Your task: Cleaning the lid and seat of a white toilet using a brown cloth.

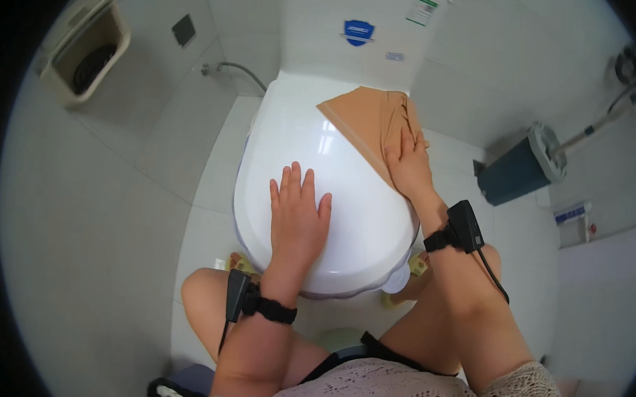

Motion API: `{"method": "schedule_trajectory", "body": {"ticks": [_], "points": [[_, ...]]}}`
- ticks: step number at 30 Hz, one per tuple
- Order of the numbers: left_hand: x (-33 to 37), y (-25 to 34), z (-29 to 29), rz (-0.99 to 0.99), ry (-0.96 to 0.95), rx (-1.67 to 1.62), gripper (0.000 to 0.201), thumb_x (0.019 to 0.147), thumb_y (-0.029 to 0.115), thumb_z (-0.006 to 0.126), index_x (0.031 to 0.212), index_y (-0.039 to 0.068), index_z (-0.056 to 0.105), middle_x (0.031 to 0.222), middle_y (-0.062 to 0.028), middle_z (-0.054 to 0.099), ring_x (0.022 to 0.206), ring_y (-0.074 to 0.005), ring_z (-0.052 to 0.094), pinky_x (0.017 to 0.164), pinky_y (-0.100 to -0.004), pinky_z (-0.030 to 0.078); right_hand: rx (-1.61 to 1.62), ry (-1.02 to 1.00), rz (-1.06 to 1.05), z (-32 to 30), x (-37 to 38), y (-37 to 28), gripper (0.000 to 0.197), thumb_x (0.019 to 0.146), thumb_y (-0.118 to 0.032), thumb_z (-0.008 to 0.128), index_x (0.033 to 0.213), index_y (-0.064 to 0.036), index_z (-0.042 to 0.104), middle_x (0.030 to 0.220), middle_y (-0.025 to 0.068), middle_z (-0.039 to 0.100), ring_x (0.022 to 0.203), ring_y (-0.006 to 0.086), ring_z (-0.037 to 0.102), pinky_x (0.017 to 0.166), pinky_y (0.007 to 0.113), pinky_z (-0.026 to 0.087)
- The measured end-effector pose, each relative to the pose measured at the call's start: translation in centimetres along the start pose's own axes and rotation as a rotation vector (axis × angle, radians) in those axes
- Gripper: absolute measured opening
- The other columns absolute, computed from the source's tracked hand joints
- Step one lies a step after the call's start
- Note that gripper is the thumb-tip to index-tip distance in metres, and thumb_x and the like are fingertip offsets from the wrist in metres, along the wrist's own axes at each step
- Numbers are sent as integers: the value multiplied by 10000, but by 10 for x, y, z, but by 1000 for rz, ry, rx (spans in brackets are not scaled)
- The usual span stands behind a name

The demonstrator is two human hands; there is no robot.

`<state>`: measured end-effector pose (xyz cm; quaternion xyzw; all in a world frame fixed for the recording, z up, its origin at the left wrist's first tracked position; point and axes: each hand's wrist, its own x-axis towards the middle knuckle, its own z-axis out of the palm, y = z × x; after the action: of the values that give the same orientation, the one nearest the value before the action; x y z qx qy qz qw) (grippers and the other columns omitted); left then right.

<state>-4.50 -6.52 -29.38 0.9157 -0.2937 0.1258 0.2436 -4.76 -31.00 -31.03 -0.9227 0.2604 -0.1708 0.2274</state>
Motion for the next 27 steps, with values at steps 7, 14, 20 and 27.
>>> {"method": "schedule_trajectory", "body": {"ticks": [7,14,20,27], "points": [[2,2,6,50,79,-107,391,962,188,513,1272,-50,533,1394,-269,458,1355,-395,376,1158,-516,218,-282,112,-98,-12,-92,-18,673,912,-447,516,1445,-54,399,1499,288,307,1311,512,351,1107,569,261],[-10,14,-6,67,21,-479,272,952,87,479,1150,-26,626,1266,-212,591,1229,-362,528,1059,-420,397,-99,115,-399,4,-156,-63,682,883,-446,500,1424,-32,447,1483,277,352,1363,494,303,1116,649,123],[-10,-14,-5,-90,-51,-514,247,950,109,509,1109,-26,643,1168,-192,628,1096,-341,584,962,-398,446,-62,-38,-546,24,-171,-95,669,924,-412,438,1403,56,426,1494,278,336,1405,476,246,1134,632,88],[-12,-72,-10,-261,161,-523,343,1005,238,455,1063,-38,651,1153,-174,619,1087,-326,564,953,-408,430,235,-268,-756,19,-162,-118,445,884,-293,542,1189,21,623,1375,212,492,1375,396,334,1161,554,156]]}}
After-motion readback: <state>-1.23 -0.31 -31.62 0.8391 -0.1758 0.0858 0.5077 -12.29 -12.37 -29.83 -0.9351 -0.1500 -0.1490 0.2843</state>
